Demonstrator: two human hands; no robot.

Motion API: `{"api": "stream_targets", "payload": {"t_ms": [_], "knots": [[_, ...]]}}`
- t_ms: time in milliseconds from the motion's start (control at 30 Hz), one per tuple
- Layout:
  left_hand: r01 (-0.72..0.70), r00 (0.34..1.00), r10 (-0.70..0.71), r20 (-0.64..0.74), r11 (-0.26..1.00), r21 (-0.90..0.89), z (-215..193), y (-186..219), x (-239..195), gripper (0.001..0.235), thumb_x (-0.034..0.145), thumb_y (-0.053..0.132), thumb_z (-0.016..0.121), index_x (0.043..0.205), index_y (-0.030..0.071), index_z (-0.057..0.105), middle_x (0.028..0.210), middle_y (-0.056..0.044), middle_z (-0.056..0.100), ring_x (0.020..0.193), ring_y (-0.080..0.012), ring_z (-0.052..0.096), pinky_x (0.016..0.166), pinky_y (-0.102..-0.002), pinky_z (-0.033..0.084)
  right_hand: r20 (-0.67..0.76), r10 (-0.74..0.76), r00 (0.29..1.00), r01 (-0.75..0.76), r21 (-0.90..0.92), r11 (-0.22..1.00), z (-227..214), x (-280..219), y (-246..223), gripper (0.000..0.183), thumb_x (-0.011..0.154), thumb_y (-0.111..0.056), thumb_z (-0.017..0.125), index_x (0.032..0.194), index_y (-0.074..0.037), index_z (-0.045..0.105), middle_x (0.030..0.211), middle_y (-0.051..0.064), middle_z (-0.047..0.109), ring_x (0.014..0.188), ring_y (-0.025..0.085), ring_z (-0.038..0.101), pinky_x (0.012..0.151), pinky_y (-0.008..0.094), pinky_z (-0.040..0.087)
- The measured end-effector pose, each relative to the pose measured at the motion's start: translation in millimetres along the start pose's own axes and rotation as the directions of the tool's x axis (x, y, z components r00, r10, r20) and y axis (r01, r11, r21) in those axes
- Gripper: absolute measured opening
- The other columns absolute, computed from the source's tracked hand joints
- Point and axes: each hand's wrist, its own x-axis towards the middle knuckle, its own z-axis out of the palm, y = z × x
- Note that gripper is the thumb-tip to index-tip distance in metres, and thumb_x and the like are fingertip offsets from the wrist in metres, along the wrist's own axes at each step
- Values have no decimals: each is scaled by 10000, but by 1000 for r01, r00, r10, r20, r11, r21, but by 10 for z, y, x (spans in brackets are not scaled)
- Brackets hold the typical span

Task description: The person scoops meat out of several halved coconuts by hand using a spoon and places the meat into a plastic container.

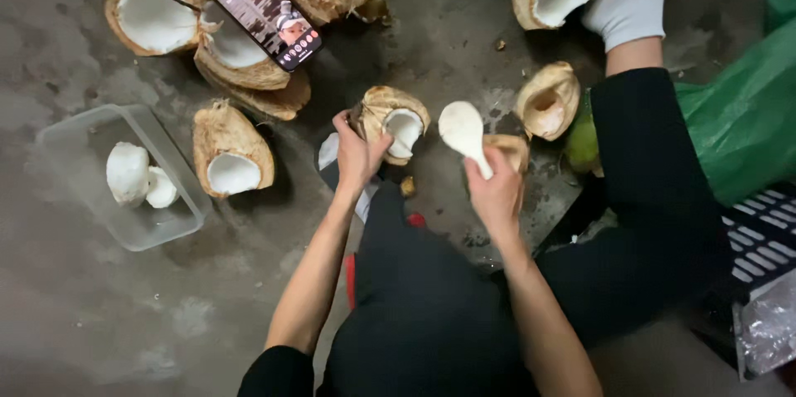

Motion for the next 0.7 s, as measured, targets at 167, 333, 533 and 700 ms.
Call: {"api": "stream_targets", "payload": {"t_ms": [167, 333, 533, 700], "knots": [[11, 1000, -11, 10, 1000, -21, -85, 341, 19, 767, 785, 474, 714, 1362, 125, 349, 1314, -264, 485, 1244, -462, 487, 1033, -556, 388, 320, 44, 946, 21, -195, 981, 148, -14, 20, 338, 907, -248, 544, 1169, -35, 564, 859, 306, 676, 883, 473, 671, 748, 552, 498], [43, 997, -44, -70, 999, -9, 38, 177, 242, 618, 868, 513, 642, 1288, 98, 457, 1214, -248, 543, 1212, -426, 519, 1029, -520, 401, 452, 154, 879, 0, -323, 946, 385, 113, 148, 357, 884, -343, 497, 1153, -108, 491, 900, 326, 656, 944, 514, 640, 781, 573, 488], [42, 994, -51, -97, 995, -93, 82, 191, 195, 610, 874, 454, 638, 1314, 105, 400, 1225, -264, 571, 1180, -455, 543, 1000, -552, 428, 521, 201, 829, -39, -306, 951, 476, 173, -219, 455, 843, -295, 461, 1209, -25, 464, 994, 392, 617, 1018, 542, 594, 850, 612, 457], [-163, 975, 163, -153, 987, 11, 134, 85, 229, 550, 909, 404, 612, 1270, 37, 419, 1146, -289, 568, 1111, -494, 565, 947, -566, 448, 515, 213, 830, -60, -298, 953, 778, 153, -71, 640, 867, -187, 427, 1398, 92, 204, 1035, 419, 593, 1048, 563, 575, 911, 643, 432]]}}
